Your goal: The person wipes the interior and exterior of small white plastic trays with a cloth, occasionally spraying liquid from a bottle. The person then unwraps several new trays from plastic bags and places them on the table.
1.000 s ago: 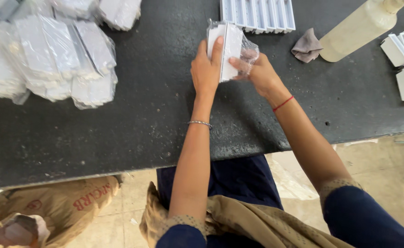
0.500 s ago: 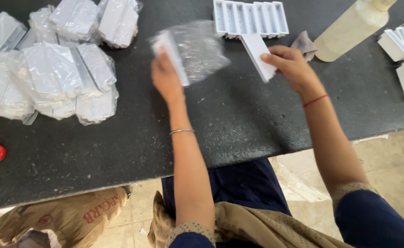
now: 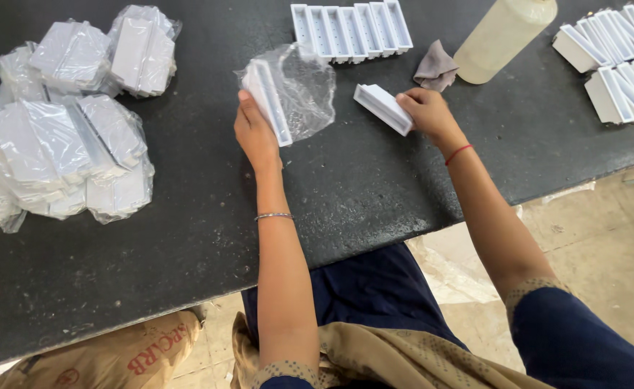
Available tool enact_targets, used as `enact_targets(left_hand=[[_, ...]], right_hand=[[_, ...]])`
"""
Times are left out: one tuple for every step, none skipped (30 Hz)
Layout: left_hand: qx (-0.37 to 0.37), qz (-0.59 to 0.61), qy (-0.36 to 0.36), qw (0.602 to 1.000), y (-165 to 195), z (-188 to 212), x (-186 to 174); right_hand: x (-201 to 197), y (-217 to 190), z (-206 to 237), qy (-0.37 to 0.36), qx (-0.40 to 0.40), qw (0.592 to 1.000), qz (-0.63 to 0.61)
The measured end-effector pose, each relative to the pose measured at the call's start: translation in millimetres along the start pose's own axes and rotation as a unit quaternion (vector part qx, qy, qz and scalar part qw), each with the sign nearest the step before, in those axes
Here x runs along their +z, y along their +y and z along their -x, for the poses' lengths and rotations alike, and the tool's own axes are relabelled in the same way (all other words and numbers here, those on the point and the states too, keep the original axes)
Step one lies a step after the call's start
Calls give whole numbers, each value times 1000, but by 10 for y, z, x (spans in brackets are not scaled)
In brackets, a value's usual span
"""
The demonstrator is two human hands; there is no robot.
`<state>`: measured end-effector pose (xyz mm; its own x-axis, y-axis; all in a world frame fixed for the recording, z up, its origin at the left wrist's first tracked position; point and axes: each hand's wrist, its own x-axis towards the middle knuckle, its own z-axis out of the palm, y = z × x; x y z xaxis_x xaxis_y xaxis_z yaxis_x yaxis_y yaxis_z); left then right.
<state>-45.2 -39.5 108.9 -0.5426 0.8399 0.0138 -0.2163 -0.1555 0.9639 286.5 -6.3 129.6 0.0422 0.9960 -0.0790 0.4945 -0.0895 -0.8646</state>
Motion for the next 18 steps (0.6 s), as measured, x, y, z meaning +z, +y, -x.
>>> enact_targets(left_hand=[[30,-38,12,999,-13,-2,10],[59,-77,24,995,-28,0,33],[89,-115,38,989,-36,-5,48],[97,-117,39,988,-47,4,64],[106,-118,40,986,-55,19,91],[114,-120,40,985,-57,30,118],[111,-123,42,985,-56,43,135],[108,-125,44,985,-50,54,154],[105,-126,45,985,-43,70,175],[120,-120,44,984,-36,90,192],[135,-114,44,983,-29,113,204],[150,-108,44,982,-24,139,216],[142,-100,30,984,-16,158,232],[135,-92,16,986,-11,182,251],[127,-83,2,988,-6,202,268],[132,-56,-25,989,0,221,288],[136,-28,-54,989,4,244,305],[140,-1,-81,987,12,251,313]], right_hand=[[-14,-73,34,31,-57,995,82],[-37,-161,81,60,-114,978,163],[-33,-270,118,90,-171,951,241],[-15,-391,158,107,-202,951,211],[-5,-521,201,124,-231,948,180],[-5,-654,250,142,-260,944,148],[-3,-780,312,96,-262,959,54],[6,-899,374,51,-260,963,-41],[20,-1006,436,5,-255,958,-134],[46,-1096,503,-35,-261,957,-119],[88,-1164,571,-76,-267,955,-105],[158,-1224,613,-116,-273,951,-90],[262,-1283,617,-135,-270,952,-47],[370,-1328,614,-153,-267,951,-4],[456,-1360,608,-170,-264,949,39],[544,-1386,595,-176,-260,949,2],[636,-1407,579,-181,-257,949,-34],[691,-1424,565,-187,-251,947,-71]])
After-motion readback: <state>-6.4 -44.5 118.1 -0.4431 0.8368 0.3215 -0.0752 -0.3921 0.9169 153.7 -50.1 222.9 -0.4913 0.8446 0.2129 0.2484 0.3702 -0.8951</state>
